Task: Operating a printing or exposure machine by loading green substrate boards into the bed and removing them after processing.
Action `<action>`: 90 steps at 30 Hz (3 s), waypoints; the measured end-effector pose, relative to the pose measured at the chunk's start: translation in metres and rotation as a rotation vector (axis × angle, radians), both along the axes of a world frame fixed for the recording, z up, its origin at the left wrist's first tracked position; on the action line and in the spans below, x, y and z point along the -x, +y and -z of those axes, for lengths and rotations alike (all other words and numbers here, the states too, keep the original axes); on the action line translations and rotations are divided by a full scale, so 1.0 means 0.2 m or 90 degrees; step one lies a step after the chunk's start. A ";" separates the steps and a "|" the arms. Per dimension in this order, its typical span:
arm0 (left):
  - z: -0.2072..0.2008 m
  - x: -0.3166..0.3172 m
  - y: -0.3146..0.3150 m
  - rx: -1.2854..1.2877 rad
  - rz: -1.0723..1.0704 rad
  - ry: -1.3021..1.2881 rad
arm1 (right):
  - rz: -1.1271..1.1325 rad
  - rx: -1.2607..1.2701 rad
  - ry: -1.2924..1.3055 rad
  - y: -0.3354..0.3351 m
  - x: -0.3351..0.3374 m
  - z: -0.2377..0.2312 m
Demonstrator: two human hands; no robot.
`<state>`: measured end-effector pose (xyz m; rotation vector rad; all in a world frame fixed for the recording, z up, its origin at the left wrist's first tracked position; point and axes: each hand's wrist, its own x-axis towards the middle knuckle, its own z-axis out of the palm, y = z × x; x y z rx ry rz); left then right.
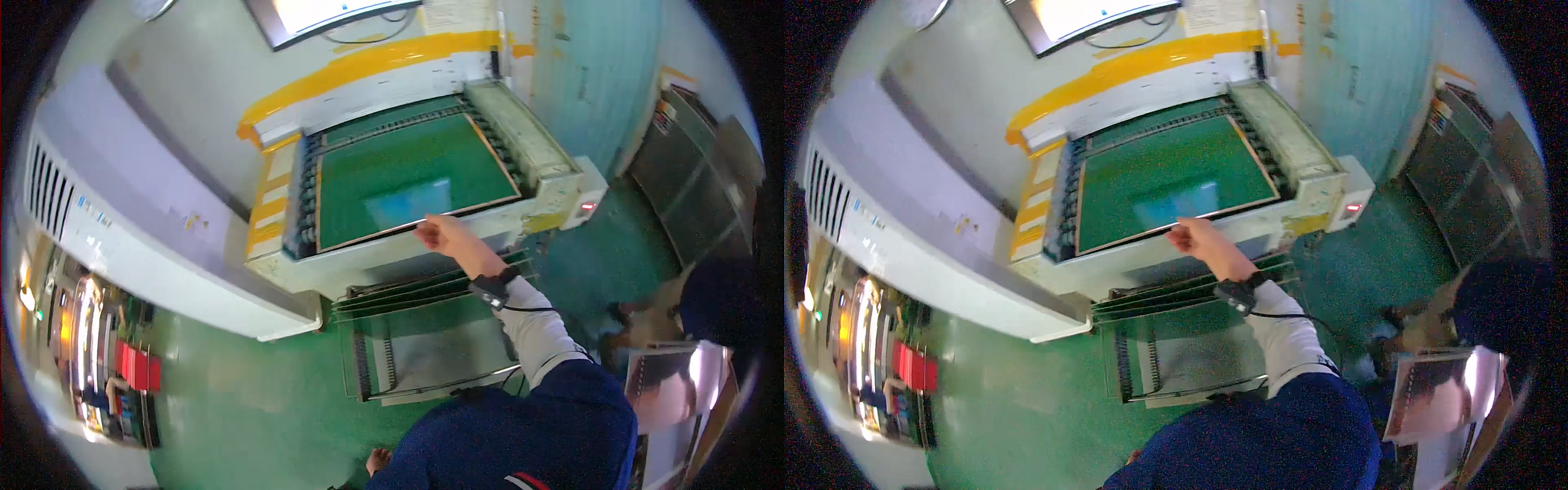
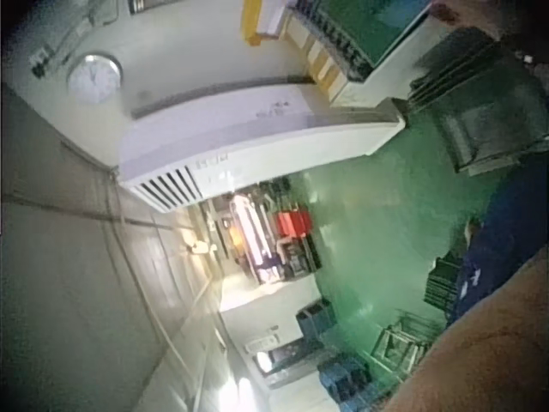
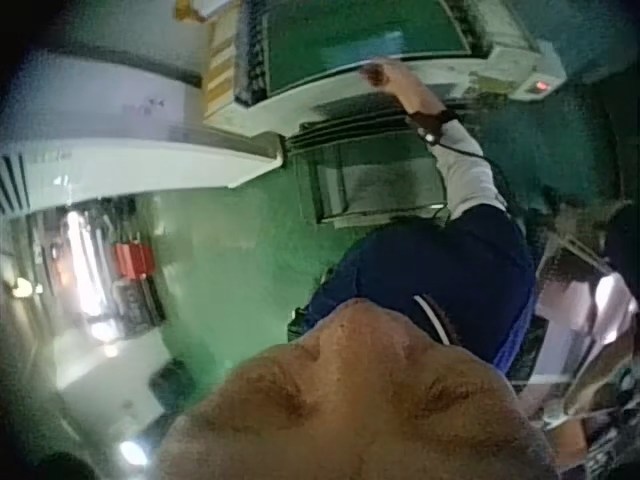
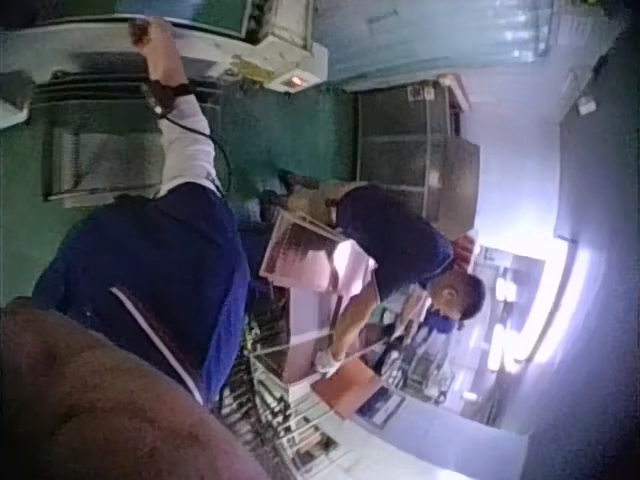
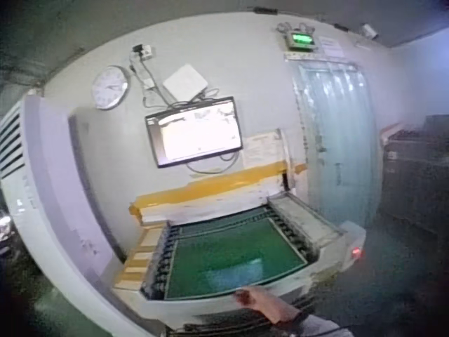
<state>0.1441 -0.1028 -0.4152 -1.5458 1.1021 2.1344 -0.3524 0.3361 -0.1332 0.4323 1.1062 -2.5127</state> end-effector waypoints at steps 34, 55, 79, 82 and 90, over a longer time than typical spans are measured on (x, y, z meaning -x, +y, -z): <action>-1.17 1.82 0.95 0.923 0.883 1.083 | 0.577 0.015 -0.350 0.29 -2.67 0.70; -1.15 1.81 0.98 0.885 0.893 1.113 | 0.530 -0.175 -0.260 0.00 -3.18 1.28; -1.21 1.69 1.14 0.998 1.022 0.870 | 0.244 -0.934 0.012 0.40 -3.48 1.85; -1.14 1.79 1.09 1.013 1.006 0.905 | 0.539 -0.320 -0.075 0.31 -3.47 1.98; -1.12 1.85 1.13 1.019 1.141 0.841 | 0.273 -0.833 -0.205 0.36 -3.58 1.65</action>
